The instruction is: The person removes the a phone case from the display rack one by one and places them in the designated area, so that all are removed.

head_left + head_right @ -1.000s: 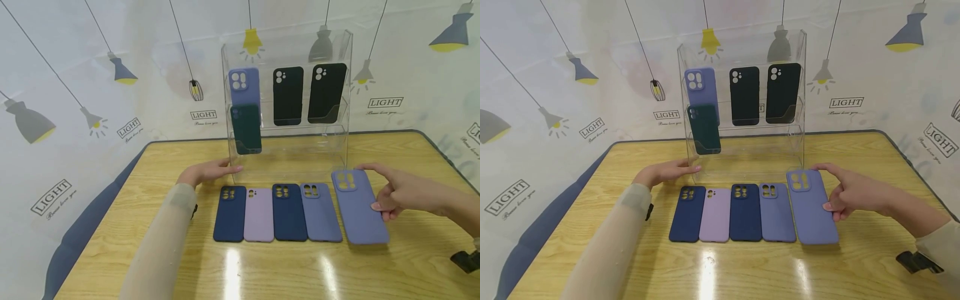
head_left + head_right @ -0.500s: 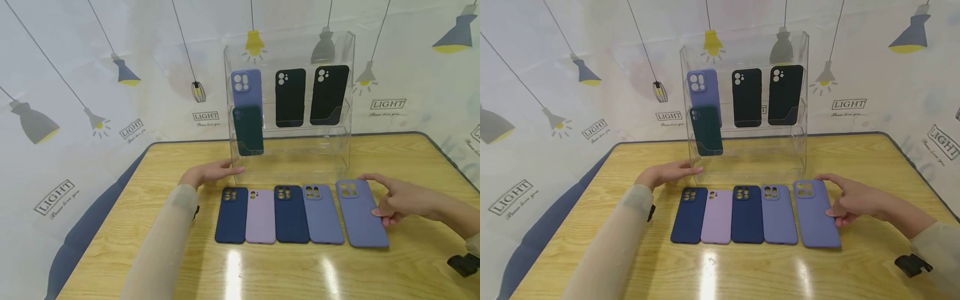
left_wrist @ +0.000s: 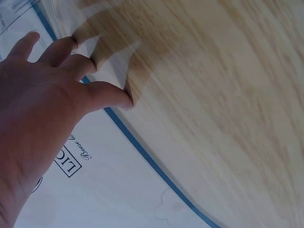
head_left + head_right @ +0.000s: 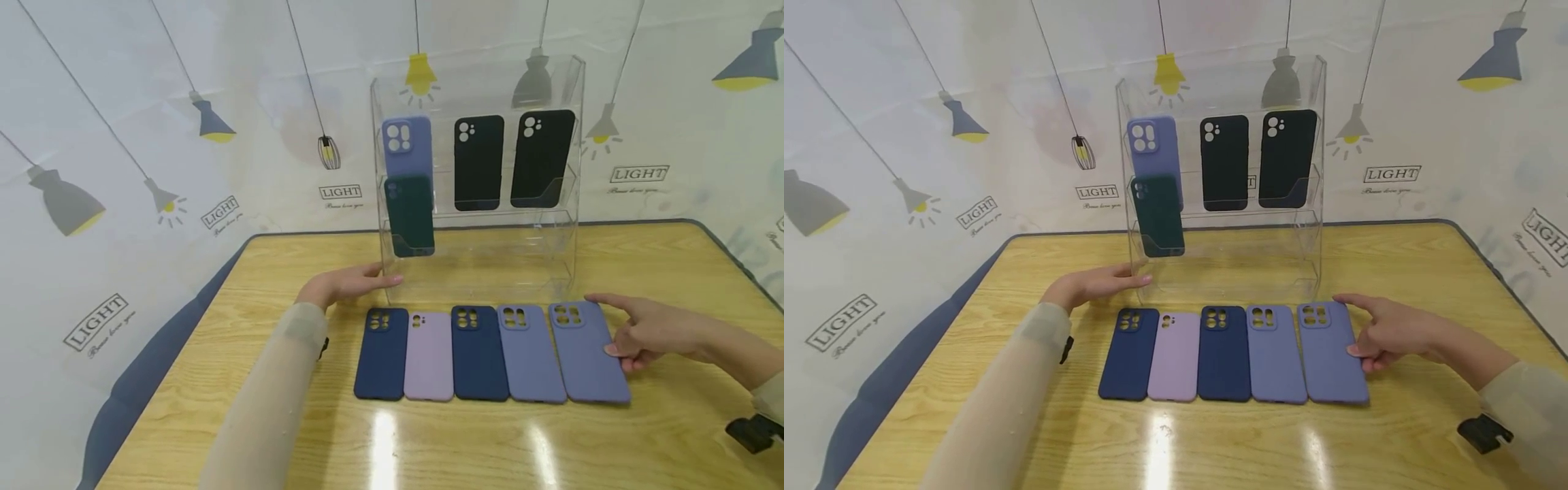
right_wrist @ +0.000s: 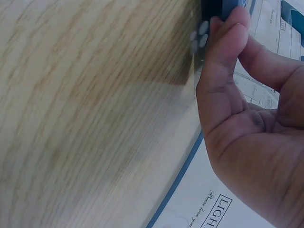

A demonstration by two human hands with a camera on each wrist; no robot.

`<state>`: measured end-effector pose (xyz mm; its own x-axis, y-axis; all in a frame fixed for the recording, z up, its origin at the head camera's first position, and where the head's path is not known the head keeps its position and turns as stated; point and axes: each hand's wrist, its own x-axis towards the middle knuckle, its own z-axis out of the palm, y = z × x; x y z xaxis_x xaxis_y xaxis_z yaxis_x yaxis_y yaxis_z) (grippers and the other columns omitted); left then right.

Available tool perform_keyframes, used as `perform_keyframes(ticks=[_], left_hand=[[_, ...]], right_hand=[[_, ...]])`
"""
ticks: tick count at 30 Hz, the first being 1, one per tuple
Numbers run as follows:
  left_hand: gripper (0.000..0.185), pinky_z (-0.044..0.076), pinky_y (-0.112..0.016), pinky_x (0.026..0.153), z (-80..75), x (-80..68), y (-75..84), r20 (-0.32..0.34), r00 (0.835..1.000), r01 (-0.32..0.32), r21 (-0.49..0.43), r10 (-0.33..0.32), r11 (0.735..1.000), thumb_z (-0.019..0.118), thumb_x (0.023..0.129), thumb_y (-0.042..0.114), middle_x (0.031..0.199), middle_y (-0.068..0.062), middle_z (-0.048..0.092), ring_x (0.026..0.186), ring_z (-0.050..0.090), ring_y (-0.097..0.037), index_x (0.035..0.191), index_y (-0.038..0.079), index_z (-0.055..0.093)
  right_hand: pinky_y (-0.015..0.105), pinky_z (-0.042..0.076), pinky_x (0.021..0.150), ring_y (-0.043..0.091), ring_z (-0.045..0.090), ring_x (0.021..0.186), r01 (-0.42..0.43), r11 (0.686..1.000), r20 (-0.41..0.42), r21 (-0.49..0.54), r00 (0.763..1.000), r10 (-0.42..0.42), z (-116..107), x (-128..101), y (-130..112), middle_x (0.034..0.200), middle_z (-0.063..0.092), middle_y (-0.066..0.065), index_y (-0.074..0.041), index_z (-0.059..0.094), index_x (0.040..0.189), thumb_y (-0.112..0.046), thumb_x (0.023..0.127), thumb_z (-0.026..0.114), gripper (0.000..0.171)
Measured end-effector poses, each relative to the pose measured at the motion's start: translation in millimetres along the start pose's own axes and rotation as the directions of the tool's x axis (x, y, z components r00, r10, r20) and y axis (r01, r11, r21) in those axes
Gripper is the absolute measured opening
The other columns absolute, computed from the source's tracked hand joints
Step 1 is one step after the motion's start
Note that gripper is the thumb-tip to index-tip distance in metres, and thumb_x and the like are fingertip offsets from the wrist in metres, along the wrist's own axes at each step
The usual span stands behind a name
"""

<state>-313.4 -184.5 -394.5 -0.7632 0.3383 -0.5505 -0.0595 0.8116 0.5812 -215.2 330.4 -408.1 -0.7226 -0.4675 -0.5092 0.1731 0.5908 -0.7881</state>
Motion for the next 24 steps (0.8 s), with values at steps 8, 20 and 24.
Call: perform_keyframes(ticks=[8, 20, 24], left_hand=[[0.118, 0.016, -0.060, 0.136, 0.8, 1.6, 0.6, -0.001, 1.000, -0.008, 0.010, 0.008, 1.000, 0.051, 0.086, 0.094, 0.182, 0.001, 0.008, 0.169, 0.009, -0.029, 0.173, 0.029, 0.005], [0.119, 0.015, -0.060, 0.136, 0.2, 3.4, -0.7, -0.012, 1.000, -0.017, 0.026, 0.017, 1.000, 0.050, 0.086, 0.094, 0.182, 0.000, 0.008, 0.169, 0.008, -0.029, 0.174, 0.027, 0.006], [0.119, 0.016, -0.060, 0.136, 0.8, 2.9, -1.6, -0.011, 1.000, -0.017, 0.024, 0.017, 1.000, 0.050, 0.087, 0.093, 0.182, -0.001, 0.008, 0.169, 0.009, -0.030, 0.174, 0.026, 0.006]], right_hand=[[0.034, 0.063, 0.064, 0.019, 0.069, 0.068, -0.027, 0.999, -0.024, -0.022, 0.999, 0.027, 4.6, -0.2, -2.0, 0.078, 0.071, 0.011, 0.005, -0.013, 0.166, -0.005, 0.101, 0.066, 0.103], [0.039, 0.067, 0.073, 0.021, 0.073, 0.076, -0.059, 0.998, -0.007, 0.004, 0.998, 0.059, 0.5, -1.3, -2.9, 0.085, 0.075, 0.014, 0.014, -0.006, 0.163, -0.009, 0.100, 0.071, 0.102], [0.041, 0.067, 0.077, 0.024, 0.075, 0.080, -0.040, 0.999, 0.015, 0.009, 0.999, 0.040, -4.4, -2.5, -8.9, 0.090, 0.077, 0.016, 0.016, -0.005, 0.163, -0.009, 0.099, 0.072, 0.102]])
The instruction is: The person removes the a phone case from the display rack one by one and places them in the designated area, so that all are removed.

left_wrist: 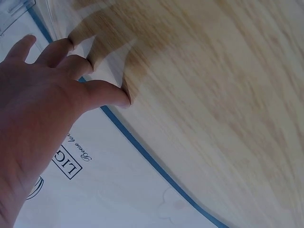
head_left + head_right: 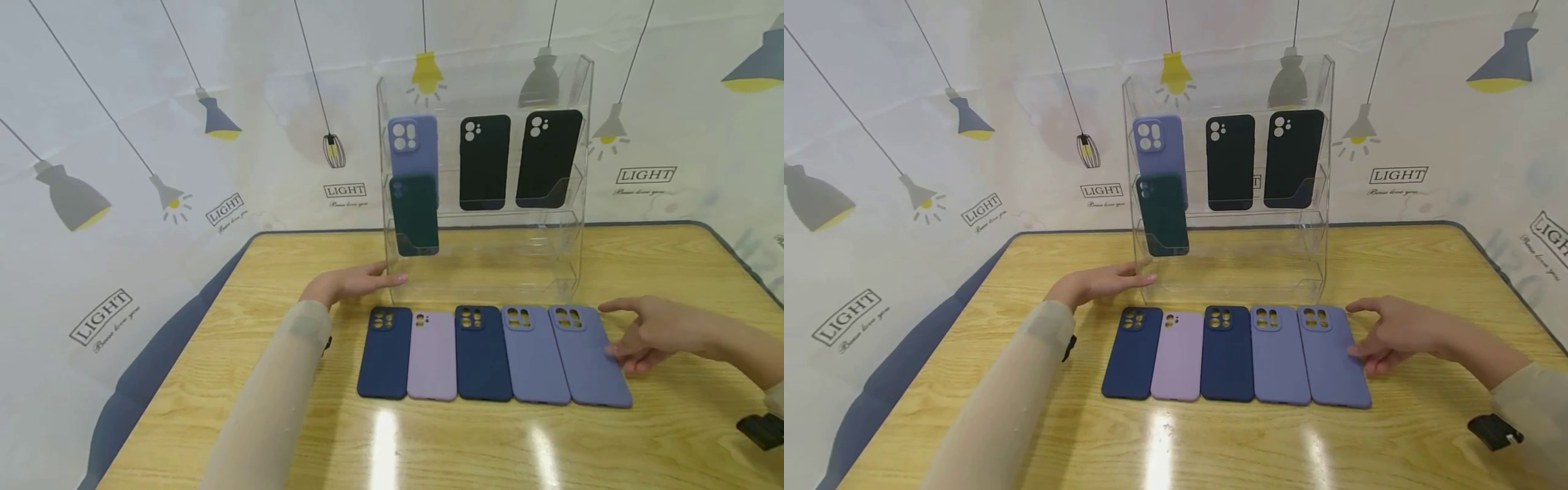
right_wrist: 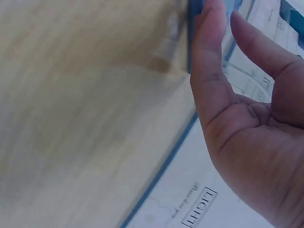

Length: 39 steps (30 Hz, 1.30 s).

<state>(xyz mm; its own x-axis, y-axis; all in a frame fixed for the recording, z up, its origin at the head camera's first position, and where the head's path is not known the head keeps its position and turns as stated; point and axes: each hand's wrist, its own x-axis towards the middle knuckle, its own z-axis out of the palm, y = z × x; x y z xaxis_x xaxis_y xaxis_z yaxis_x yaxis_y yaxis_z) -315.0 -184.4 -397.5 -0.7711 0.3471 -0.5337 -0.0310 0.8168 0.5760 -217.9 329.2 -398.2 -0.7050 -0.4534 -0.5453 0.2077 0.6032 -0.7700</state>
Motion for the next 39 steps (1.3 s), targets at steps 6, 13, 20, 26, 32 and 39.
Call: perform_keyframes(ticks=[6, 13, 20, 26, 32, 39], left_hand=[[0.119, 0.016, -0.061, 0.135, 0.9, 0.5, -1.0, 0.003, 1.000, 0.006, -0.009, -0.006, 1.000, 0.051, 0.086, 0.094, 0.182, -0.001, 0.007, 0.169, 0.008, -0.030, 0.174, 0.027, 0.006], [0.120, 0.015, -0.061, 0.136, 2.1, 0.6, -2.1, 0.003, 1.000, 0.022, -0.014, -0.022, 1.000, 0.051, 0.084, 0.095, 0.182, 0.000, 0.008, 0.169, 0.008, -0.029, 0.174, 0.029, 0.007], [0.121, 0.014, -0.061, 0.136, 2.5, 0.1, -2.1, 0.006, 1.000, 0.021, -0.012, -0.021, 1.000, 0.050, 0.084, 0.096, 0.182, 0.000, 0.007, 0.170, 0.007, -0.029, 0.174, 0.028, 0.006], [0.120, 0.014, -0.061, 0.136, 0.9, -0.5, -0.9, 0.009, 1.000, 0.012, -0.015, -0.012, 1.000, 0.051, 0.084, 0.095, 0.182, 0.000, 0.006, 0.170, 0.006, -0.029, 0.174, 0.028, 0.005], [0.119, 0.015, -0.061, 0.135, 0.6, -0.1, 0.0, 0.005, 1.000, 0.009, -0.010, -0.009, 1.000, 0.050, 0.086, 0.094, 0.182, 0.000, 0.007, 0.169, 0.007, -0.030, 0.174, 0.028, 0.005], [0.117, 0.016, -0.061, 0.135, 0.8, -1.8, 0.0, 0.003, 1.000, -0.001, -0.023, 0.001, 1.000, 0.050, 0.088, 0.092, 0.182, -0.001, 0.007, 0.169, 0.010, -0.031, 0.174, 0.027, 0.004]], right_hand=[[0.039, 0.067, 0.081, 0.022, 0.074, 0.086, 0.000, 0.996, -0.030, -0.088, 1.000, -0.003, -13, -4, -24, 0.099, 0.076, 0.011, 0.015, 0.000, 0.164, -0.007, 0.099, 0.069, 0.097], [0.037, 0.067, 0.086, 0.022, 0.075, 0.094, -0.013, 0.975, -0.061, -0.222, 0.998, 0.000, -28, -12, -71, 0.103, 0.077, 0.008, 0.011, 0.006, 0.165, -0.019, 0.101, 0.073, 0.098], [0.037, 0.066, 0.088, 0.024, 0.075, 0.102, 0.027, 0.953, -0.082, -0.300, 0.995, -0.054, -41, -15, -111, 0.120, 0.077, 0.011, 0.004, 0.020, 0.167, -0.014, 0.102, 0.069, 0.083], [0.039, 0.067, 0.087, 0.024, 0.077, 0.104, 0.097, 0.927, -0.107, -0.362, 0.984, -0.145, -39, -4, -148, 0.129, 0.074, 0.017, -0.005, 0.031, 0.166, -0.016, 0.104, 0.068, 0.074], [0.041, 0.067, 0.087, 0.024, 0.077, 0.105, 0.156, 0.922, -0.126, -0.355, 0.969, -0.213, -24, 20, -186, 0.136, 0.067, 0.021, -0.019, 0.024, 0.171, -0.015, 0.104, 0.068, 0.080], [0.044, 0.067, 0.088, 0.024, 0.078, 0.100, 0.200, 0.913, -0.122, -0.355, 0.959, -0.257, -5, 49, -227, 0.143, 0.065, 0.024, -0.031, 0.013, 0.173, -0.018, 0.104, 0.071, 0.091]])
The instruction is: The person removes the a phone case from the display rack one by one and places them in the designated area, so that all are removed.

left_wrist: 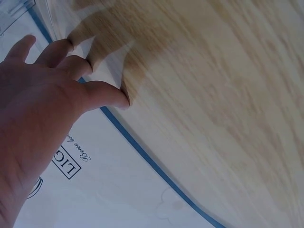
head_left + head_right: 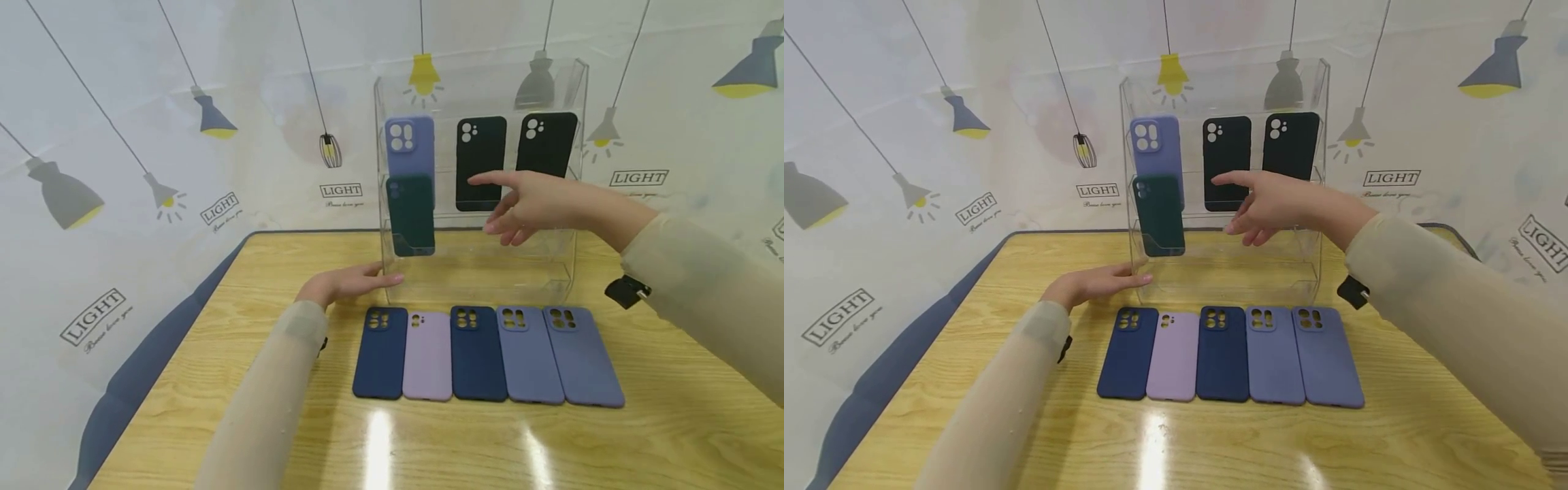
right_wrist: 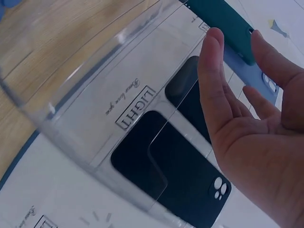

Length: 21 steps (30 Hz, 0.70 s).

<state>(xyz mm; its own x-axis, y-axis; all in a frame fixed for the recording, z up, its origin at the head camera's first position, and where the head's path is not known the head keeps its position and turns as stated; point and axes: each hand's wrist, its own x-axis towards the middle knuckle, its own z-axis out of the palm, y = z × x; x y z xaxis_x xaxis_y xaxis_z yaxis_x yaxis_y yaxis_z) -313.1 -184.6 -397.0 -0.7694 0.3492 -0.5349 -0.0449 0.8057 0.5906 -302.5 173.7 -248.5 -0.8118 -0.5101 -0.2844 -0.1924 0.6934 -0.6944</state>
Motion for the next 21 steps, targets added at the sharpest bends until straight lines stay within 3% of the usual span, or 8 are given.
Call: perform_keyframes(ticks=[9, 14, 21], left_hand=[[0.118, 0.017, -0.061, 0.135, 0.2, 2.9, 0.8, 0.002, 1.000, 0.000, 0.000, 0.000, 1.000, 0.051, 0.087, 0.092, 0.182, -0.002, 0.008, 0.169, 0.012, -0.031, 0.174, 0.026, 0.006], [0.119, 0.017, -0.061, 0.135, -0.3, 2.3, 0.8, 0.005, 1.000, 0.007, 0.001, -0.007, 1.000, 0.051, 0.087, 0.093, 0.182, -0.003, 0.008, 0.169, 0.012, -0.032, 0.174, 0.025, 0.006], [0.122, 0.016, -0.065, 0.134, -1.0, 2.6, 0.0, 0.007, 0.999, 0.032, 0.002, -0.032, 0.999, 0.050, 0.083, 0.097, 0.182, -0.003, 0.008, 0.169, 0.010, -0.033, 0.174, 0.027, 0.007]], right_hand=[[0.042, 0.067, 0.083, 0.025, 0.078, 0.091, 0.014, 1.000, -0.077, 0.011, 0.997, -0.013, 14, 39, -30, 0.140, 0.065, 0.024, -0.045, 0.007, 0.171, -0.017, 0.103, 0.073, 0.099], [0.040, 0.068, 0.080, 0.025, 0.079, 0.086, -0.005, 0.999, -0.129, -0.040, 0.992, 0.000, 28, 56, -38, 0.141, 0.066, 0.022, -0.046, 0.007, 0.170, -0.018, 0.102, 0.074, 0.100], [0.036, 0.067, 0.076, 0.031, 0.079, 0.095, -0.018, 0.995, -0.197, -0.096, 0.980, -0.001, 49, 68, -39, 0.143, 0.064, 0.021, -0.044, 0.006, 0.171, -0.022, 0.102, 0.074, 0.099]])
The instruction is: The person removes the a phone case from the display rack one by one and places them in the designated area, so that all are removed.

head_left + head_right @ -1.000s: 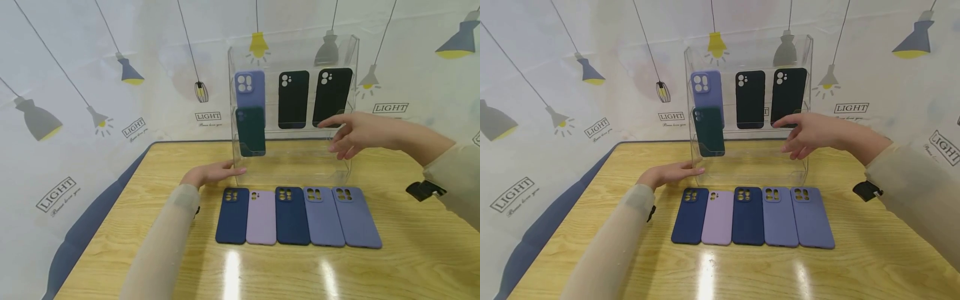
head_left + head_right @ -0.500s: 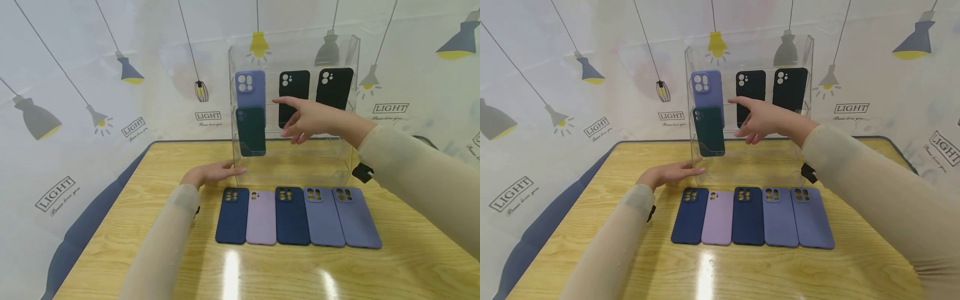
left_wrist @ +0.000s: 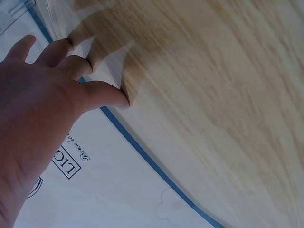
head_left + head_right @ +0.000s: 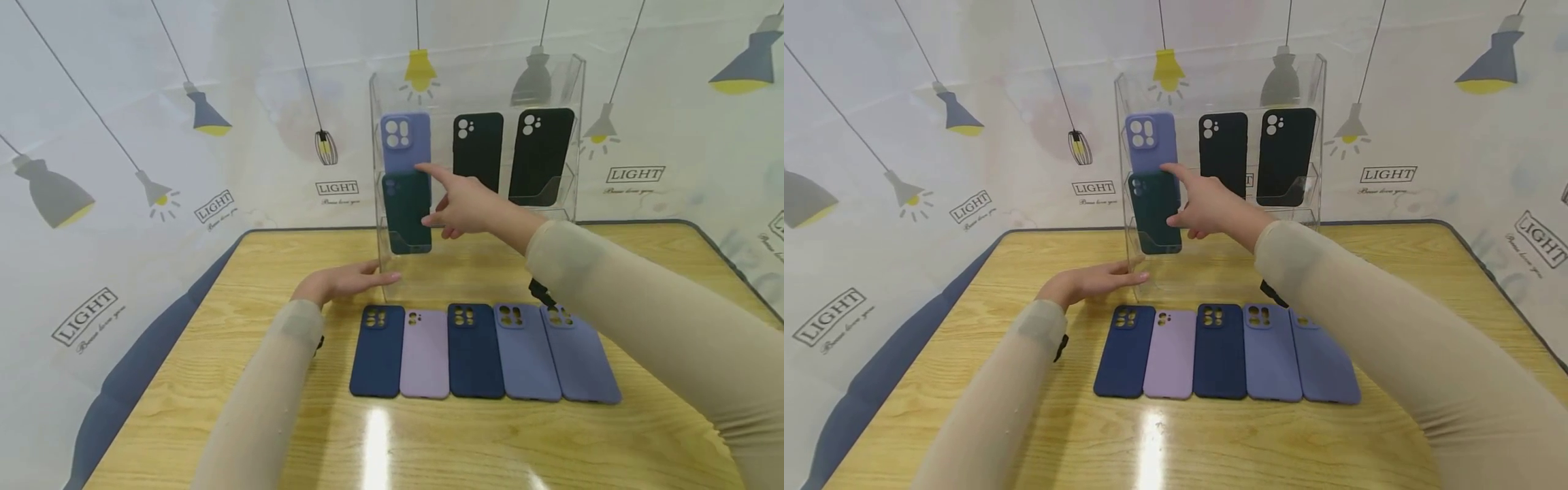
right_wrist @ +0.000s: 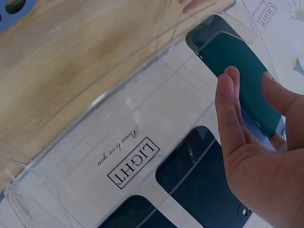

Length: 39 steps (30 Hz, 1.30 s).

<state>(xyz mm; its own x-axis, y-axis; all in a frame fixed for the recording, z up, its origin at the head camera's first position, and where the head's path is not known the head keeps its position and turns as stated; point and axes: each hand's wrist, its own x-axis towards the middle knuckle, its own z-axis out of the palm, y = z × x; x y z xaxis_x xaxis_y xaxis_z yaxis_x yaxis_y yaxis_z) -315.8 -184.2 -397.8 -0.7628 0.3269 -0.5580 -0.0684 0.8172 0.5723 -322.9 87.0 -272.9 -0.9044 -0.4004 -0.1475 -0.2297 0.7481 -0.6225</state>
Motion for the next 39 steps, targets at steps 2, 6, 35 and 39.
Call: perform_keyframes(ticks=[2, 6, 35, 39], left_hand=[[0.123, 0.016, -0.065, 0.134, 0.1, -0.2, 0.9, 0.003, 1.000, 0.003, 0.000, -0.003, 1.000, 0.050, 0.082, 0.097, 0.182, -0.002, 0.008, 0.169, 0.010, -0.033, 0.174, 0.028, 0.006], [0.123, 0.016, -0.065, 0.134, 0.3, -0.6, 2.0, 0.005, 1.000, 0.004, 0.001, -0.004, 1.000, 0.050, 0.083, 0.097, 0.182, -0.002, 0.007, 0.169, 0.010, -0.033, 0.174, 0.028, 0.005], [0.119, 0.016, -0.064, 0.134, 2.6, 2.3, -0.2, 0.020, 1.000, -0.011, -0.030, 0.011, 0.999, 0.051, 0.088, 0.091, 0.182, -0.003, 0.004, 0.169, 0.011, -0.034, 0.174, 0.027, 0.002], [0.118, 0.016, -0.065, 0.134, 1.6, 1.5, 1.0, 0.019, 1.000, -0.015, -0.023, 0.016, 1.000, 0.051, 0.088, 0.091, 0.183, -0.003, 0.004, 0.168, 0.012, -0.035, 0.174, 0.027, 0.002]], right_hand=[[0.035, 0.067, 0.075, 0.030, 0.079, 0.092, -0.001, 1.000, -0.022, -0.003, 1.000, 0.001, 4, 1, 2, 0.141, 0.065, 0.019, -0.044, 0.008, 0.171, -0.022, 0.102, 0.074, 0.098], [0.036, 0.066, 0.074, 0.024, 0.077, 0.081, 0.021, 1.000, -0.088, 0.003, 0.996, -0.021, 12, 2, 6, 0.132, 0.071, 0.015, -0.041, 0.012, 0.170, -0.020, 0.102, 0.074, 0.095], [0.036, 0.056, 0.063, 0.018, 0.071, 0.061, 0.106, 0.988, -0.304, -0.108, 0.943, -0.134, 49, 12, 21, 0.080, 0.077, 0.007, -0.038, 0.012, 0.170, -0.017, 0.107, 0.067, 0.086], [0.035, 0.055, 0.060, 0.019, 0.071, 0.061, 0.085, 0.992, -0.302, -0.088, 0.947, -0.108, 50, 14, 21, 0.087, 0.076, 0.007, -0.042, 0.010, 0.170, -0.015, 0.107, 0.066, 0.088]])
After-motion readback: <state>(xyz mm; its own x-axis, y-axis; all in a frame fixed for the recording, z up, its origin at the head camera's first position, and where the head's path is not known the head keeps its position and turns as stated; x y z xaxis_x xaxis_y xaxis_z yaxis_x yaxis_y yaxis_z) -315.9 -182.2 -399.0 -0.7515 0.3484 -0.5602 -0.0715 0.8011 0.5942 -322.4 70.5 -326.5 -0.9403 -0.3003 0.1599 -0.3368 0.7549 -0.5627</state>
